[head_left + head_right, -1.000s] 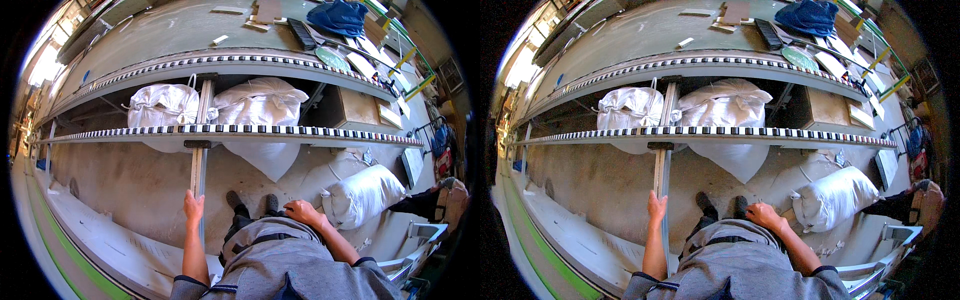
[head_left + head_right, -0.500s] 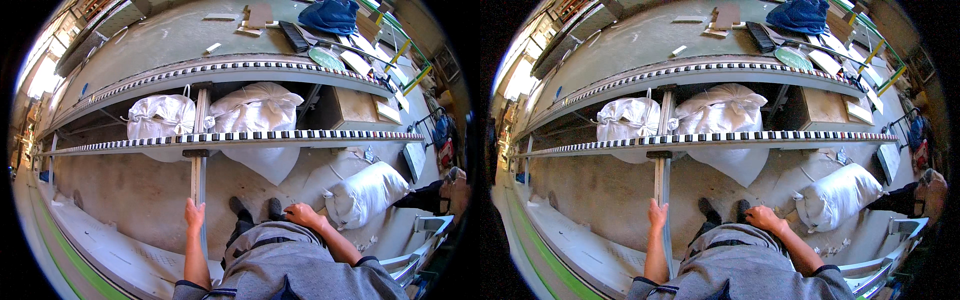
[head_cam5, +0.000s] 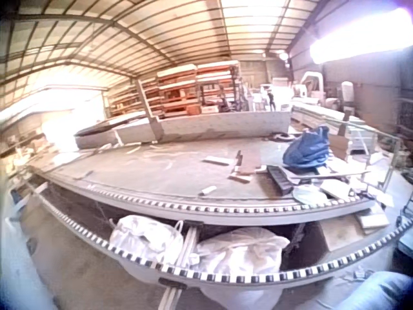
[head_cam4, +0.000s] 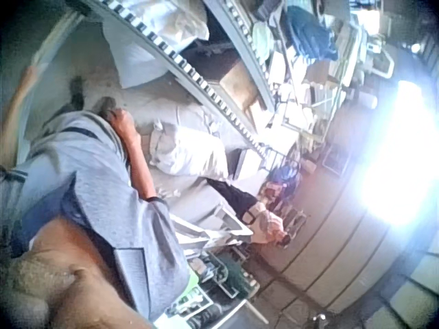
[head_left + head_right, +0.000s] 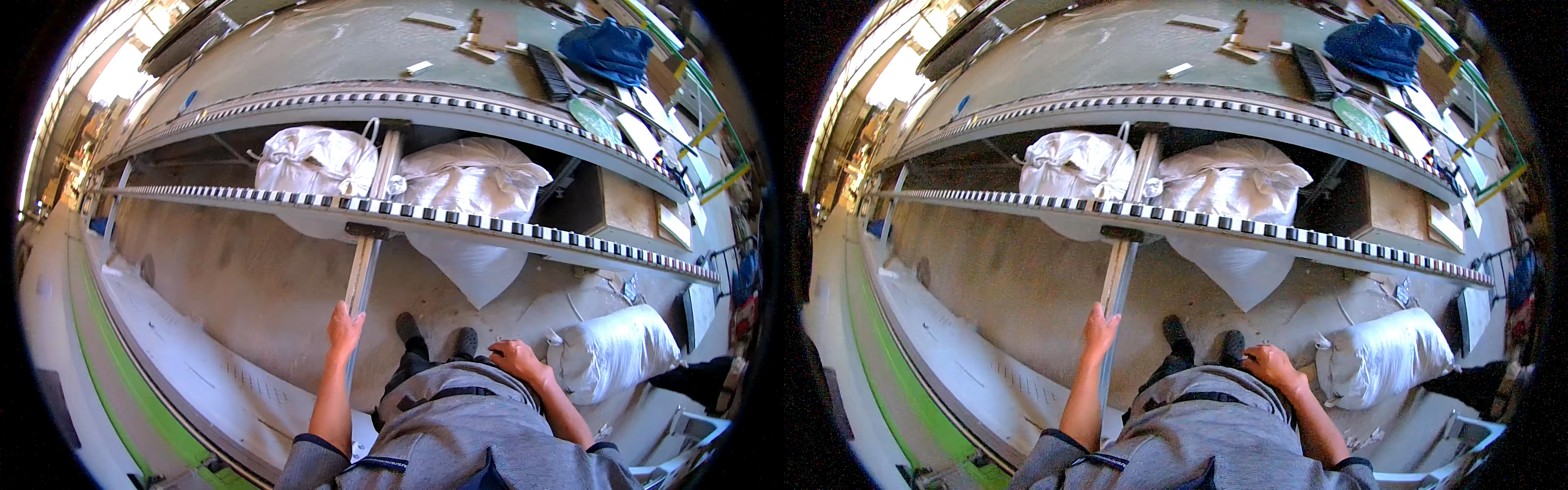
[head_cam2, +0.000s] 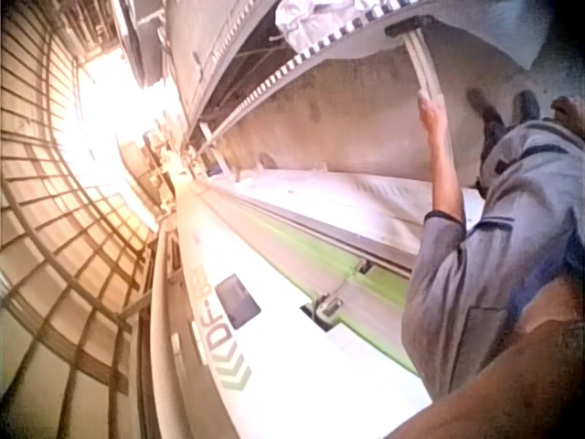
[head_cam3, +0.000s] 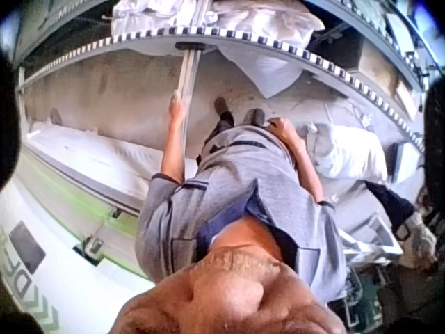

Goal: The person pushes a hand truck carrying a flat board across a workshop floor. They then lift several large white sacks from the floor and place them onto a metal shelving unit, arranging them in a row.

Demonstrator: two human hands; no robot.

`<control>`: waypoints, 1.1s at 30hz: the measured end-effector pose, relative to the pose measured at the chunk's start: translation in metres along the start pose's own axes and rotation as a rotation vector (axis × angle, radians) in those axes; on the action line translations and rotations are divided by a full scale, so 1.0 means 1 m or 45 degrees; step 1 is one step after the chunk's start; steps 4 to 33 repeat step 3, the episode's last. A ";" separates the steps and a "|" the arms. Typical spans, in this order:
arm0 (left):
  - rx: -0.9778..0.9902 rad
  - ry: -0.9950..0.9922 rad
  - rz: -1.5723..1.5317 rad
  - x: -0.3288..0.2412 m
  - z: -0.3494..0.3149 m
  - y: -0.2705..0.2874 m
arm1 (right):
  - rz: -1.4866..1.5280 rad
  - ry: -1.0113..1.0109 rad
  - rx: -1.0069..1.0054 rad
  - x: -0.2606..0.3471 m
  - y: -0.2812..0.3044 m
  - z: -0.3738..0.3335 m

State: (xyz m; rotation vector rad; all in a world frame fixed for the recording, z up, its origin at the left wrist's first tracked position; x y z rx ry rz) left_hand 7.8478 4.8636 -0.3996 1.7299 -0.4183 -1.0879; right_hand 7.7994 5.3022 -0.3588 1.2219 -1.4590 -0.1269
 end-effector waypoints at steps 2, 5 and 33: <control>-0.015 0.004 0.013 0.007 -0.002 -0.003 | -0.036 -0.031 0.081 0.013 0.004 0.003; -0.024 -0.003 0.019 0.011 0.000 -0.005 | -0.039 -0.005 0.099 0.018 0.001 0.008; -0.024 -0.003 0.019 0.011 0.000 -0.005 | -0.039 -0.005 0.099 0.018 0.001 0.008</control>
Point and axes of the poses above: each hand's wrist, its own z-axis towards the middle knuckle, its own y-axis out of the back of the hand, x = y × z, the point moved 10 cm from there along z, towards the middle knuckle, and after that the axes turned 5 degrees about -x, right-handed, at the moved point
